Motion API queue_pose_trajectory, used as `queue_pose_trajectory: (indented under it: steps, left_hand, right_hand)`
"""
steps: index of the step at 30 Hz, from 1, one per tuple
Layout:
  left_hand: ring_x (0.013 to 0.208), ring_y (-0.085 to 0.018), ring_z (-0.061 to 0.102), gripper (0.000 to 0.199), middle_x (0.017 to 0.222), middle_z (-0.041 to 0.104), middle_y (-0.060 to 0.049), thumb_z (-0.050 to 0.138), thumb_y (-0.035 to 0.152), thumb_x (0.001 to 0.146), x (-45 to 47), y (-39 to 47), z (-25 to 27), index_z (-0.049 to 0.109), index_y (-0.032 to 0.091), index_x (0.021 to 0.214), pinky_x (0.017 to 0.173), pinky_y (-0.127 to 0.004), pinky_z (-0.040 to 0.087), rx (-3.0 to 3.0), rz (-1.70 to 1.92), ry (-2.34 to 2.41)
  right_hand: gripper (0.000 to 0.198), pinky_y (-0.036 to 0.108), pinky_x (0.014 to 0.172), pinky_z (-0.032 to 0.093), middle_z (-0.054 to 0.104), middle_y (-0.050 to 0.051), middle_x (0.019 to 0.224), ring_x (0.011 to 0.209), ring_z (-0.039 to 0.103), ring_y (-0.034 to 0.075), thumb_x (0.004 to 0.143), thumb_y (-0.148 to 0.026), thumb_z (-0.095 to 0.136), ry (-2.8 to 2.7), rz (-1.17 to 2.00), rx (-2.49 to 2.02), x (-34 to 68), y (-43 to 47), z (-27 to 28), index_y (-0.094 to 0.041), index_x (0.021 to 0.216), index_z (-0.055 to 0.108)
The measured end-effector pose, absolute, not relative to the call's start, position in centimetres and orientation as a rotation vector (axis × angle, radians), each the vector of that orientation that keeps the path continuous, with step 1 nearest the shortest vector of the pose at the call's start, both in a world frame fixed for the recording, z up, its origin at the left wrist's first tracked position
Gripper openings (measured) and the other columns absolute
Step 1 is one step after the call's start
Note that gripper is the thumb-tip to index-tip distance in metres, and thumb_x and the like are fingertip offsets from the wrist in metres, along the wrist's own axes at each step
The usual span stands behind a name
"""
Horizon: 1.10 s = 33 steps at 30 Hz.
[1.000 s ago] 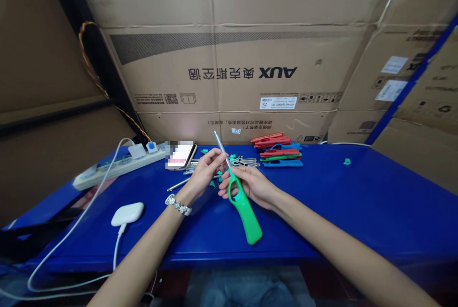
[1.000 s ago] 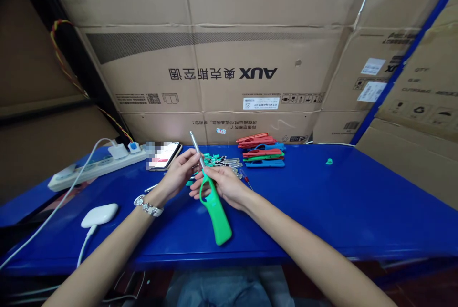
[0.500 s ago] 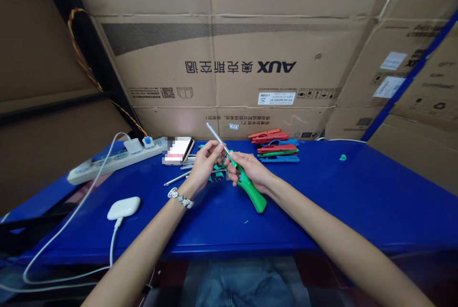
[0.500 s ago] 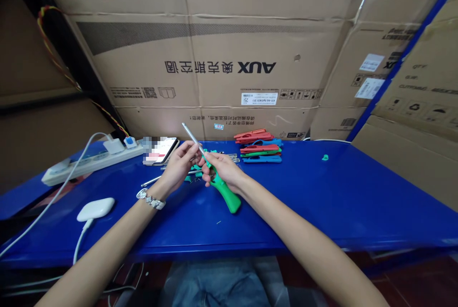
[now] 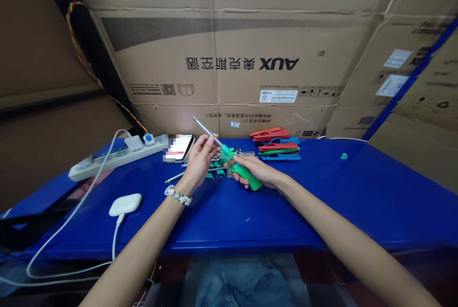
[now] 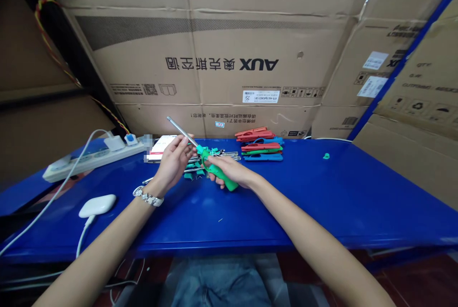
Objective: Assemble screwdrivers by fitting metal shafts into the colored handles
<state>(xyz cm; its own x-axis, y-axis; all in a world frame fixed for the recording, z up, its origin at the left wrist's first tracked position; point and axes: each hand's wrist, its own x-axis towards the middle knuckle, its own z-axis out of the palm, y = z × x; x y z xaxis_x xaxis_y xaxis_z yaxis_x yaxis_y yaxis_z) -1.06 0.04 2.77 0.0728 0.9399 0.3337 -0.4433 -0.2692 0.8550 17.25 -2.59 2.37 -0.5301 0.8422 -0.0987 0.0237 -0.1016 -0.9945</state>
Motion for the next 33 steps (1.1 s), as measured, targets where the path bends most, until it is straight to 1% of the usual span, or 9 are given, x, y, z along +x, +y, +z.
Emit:
queue_pose_trajectory:
  steps: [6, 9, 12, 14, 18, 22, 26, 30, 33]
  left_hand:
    - [0.074, -0.01, 0.058, 0.03, 0.087, 0.065, -0.001, 0.078, 0.04, 0.075, -0.8, 0.1, 1.4, 0.071, 0.016, 0.091, 0.071, -0.022, 0.048, 1.347, 1.309, 0.724]
    - [0.074, -0.01, 0.057, 0.031, 0.085, 0.065, -0.001, 0.08, 0.042, 0.073, -0.4, 0.0, 1.1, 0.07, 0.016, 0.086, 0.07, -0.021, 0.046, 1.295, 1.294, 0.73]
    - [0.077, -0.012, 0.058, 0.035, 0.088, 0.066, -0.002, 0.077, 0.049, 0.074, -0.1, -0.2, 1.4, 0.068, 0.017, 0.087, 0.07, -0.022, 0.047, 1.198, 1.3, 0.685]
    - [0.077, -0.012, 0.059, 0.037, 0.09, 0.066, -0.003, 0.074, 0.052, 0.076, -0.2, -0.2, 1.8, 0.069, 0.018, 0.092, 0.069, -0.023, 0.048, 1.139, 1.354, 0.668]
    - [0.073, -0.01, 0.056, 0.036, 0.083, 0.062, 0.0, 0.076, 0.048, 0.075, -0.7, -0.1, 2.1, 0.073, 0.019, 0.095, 0.065, -0.02, 0.046, 1.125, 1.457, 0.689]
    - [0.068, -0.01, 0.056, 0.04, 0.076, 0.062, 0.0, 0.078, 0.047, 0.073, -0.6, -0.2, 1.9, 0.075, 0.017, 0.1, 0.064, -0.022, 0.046, 1.196, 1.391, 0.712]
    - [0.062, -0.011, 0.055, 0.039, 0.07, 0.061, 0.0, 0.08, 0.045, 0.072, -0.1, -0.7, 1.9, 0.075, 0.016, 0.098, 0.059, -0.024, 0.043, 1.259, 1.382, 0.734]
    - [0.062, -0.009, 0.052, 0.038, 0.07, 0.059, 0.001, 0.079, 0.046, 0.073, 0.1, -0.8, 2.0, 0.076, 0.016, 0.096, 0.059, -0.022, 0.042, 1.276, 1.418, 0.745]
    - [0.06, -0.009, 0.049, 0.04, 0.068, 0.057, 0.002, 0.077, 0.048, 0.075, 0.1, -0.8, 1.8, 0.076, 0.017, 0.101, 0.057, -0.021, 0.041, 1.291, 1.38, 0.755]
  right_hand:
    - [0.041, 0.018, 0.039, 0.043, 0.055, -0.004, 0.059, 0.041, 0.046, 0.006, 0.092, -0.057, 0.052, -1.602, 1.481, -0.977, 16.6, -2.4, 1.6, -0.017, 0.086, 0.056]
    - [0.04, 0.019, 0.036, 0.042, 0.057, -0.005, 0.059, 0.038, 0.046, 0.008, 0.093, -0.058, 0.049, -1.575, 1.499, -0.935, 16.3, -2.5, 1.2, -0.019, 0.097, 0.053]
    - [0.037, 0.022, 0.036, 0.045, 0.061, -0.005, 0.058, 0.036, 0.051, 0.011, 0.096, -0.057, 0.043, -1.535, 1.6, -0.903, 16.0, -2.9, 1.1, -0.022, 0.107, 0.046]
    - [0.032, 0.022, 0.037, 0.046, 0.063, -0.004, 0.058, 0.036, 0.053, 0.012, 0.099, -0.052, 0.04, -1.538, 1.649, -0.903, 15.9, -3.1, 1.2, -0.022, 0.11, 0.043]
    - [0.026, 0.023, 0.04, 0.049, 0.068, 0.0, 0.063, 0.04, 0.061, 0.015, 0.101, -0.045, 0.037, -1.54, 1.695, -0.968, 16.0, -3.4, 1.7, -0.022, 0.109, 0.044]
    - [0.031, 0.025, 0.048, 0.055, 0.072, 0.003, 0.075, 0.052, 0.069, 0.016, 0.096, -0.051, 0.049, -1.534, 1.609, -0.93, 15.8, -3.0, 2.3, -0.02, 0.1, 0.05]
    - [0.043, 0.023, 0.047, 0.051, 0.067, 0.001, 0.062, 0.048, 0.066, 0.014, 0.087, -0.059, 0.059, -1.535, 1.463, -0.832, 15.3, -2.7, 2.7, -0.016, 0.084, 0.055]
    - [0.047, 0.023, 0.047, 0.049, 0.063, -0.001, 0.057, 0.045, 0.063, 0.013, 0.082, -0.061, 0.065, -1.538, 1.492, -0.818, 15.3, -2.7, 2.7, -0.014, 0.085, 0.061]
    - [0.048, 0.024, 0.051, 0.051, 0.066, 0.0, 0.062, 0.05, 0.065, 0.014, 0.079, -0.061, 0.069, -1.544, 1.549, -0.782, 15.6, -2.7, 2.8, -0.013, 0.083, 0.063]
